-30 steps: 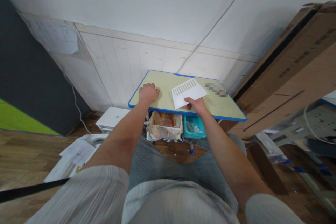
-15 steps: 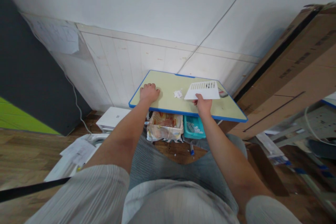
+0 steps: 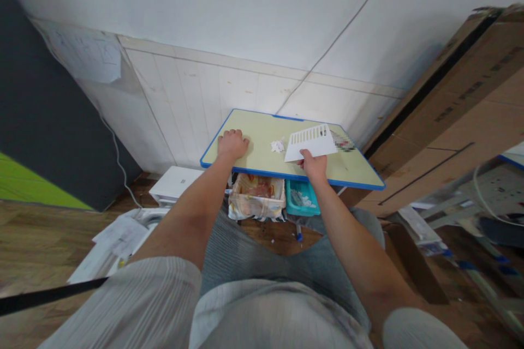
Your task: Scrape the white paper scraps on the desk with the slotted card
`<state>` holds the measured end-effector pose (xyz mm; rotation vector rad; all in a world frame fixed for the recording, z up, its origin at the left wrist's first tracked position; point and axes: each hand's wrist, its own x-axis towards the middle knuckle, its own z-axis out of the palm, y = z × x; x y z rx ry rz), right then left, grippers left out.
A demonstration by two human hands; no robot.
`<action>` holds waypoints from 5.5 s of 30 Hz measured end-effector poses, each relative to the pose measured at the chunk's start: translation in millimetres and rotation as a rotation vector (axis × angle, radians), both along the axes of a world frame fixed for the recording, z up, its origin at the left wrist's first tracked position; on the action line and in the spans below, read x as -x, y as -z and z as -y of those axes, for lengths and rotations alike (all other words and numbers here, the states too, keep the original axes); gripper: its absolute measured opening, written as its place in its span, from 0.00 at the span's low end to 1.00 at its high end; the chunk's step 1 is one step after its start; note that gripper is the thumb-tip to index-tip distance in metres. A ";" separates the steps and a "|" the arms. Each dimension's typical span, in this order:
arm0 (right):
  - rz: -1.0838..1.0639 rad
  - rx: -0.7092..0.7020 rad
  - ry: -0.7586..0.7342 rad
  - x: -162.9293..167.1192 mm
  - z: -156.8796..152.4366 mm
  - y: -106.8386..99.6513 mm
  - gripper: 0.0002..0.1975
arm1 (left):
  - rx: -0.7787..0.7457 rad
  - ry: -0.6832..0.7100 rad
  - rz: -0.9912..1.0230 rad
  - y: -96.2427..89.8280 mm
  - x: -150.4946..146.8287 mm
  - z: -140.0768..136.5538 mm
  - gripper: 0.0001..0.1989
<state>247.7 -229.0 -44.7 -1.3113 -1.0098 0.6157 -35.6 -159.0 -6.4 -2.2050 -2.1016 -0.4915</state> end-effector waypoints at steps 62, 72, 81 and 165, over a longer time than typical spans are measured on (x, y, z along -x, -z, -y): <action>-0.034 0.103 -0.347 -2.5 6.6 -12.6 0.04 | 0.021 -0.005 -0.010 -2.9 -0.6 2.6 0.29; -0.046 0.102 -0.371 -3.5 6.9 -11.1 0.04 | 0.014 -0.005 -0.004 -1.2 0.1 1.0 0.28; -0.073 0.096 -0.363 -5.4 9.2 -9.9 0.04 | 0.008 -0.002 -0.012 -1.0 -0.1 1.0 0.28; -0.043 0.058 -0.122 -9.0 22.3 -2.3 0.08 | 0.021 -0.007 0.010 -4.0 -1.4 3.7 0.27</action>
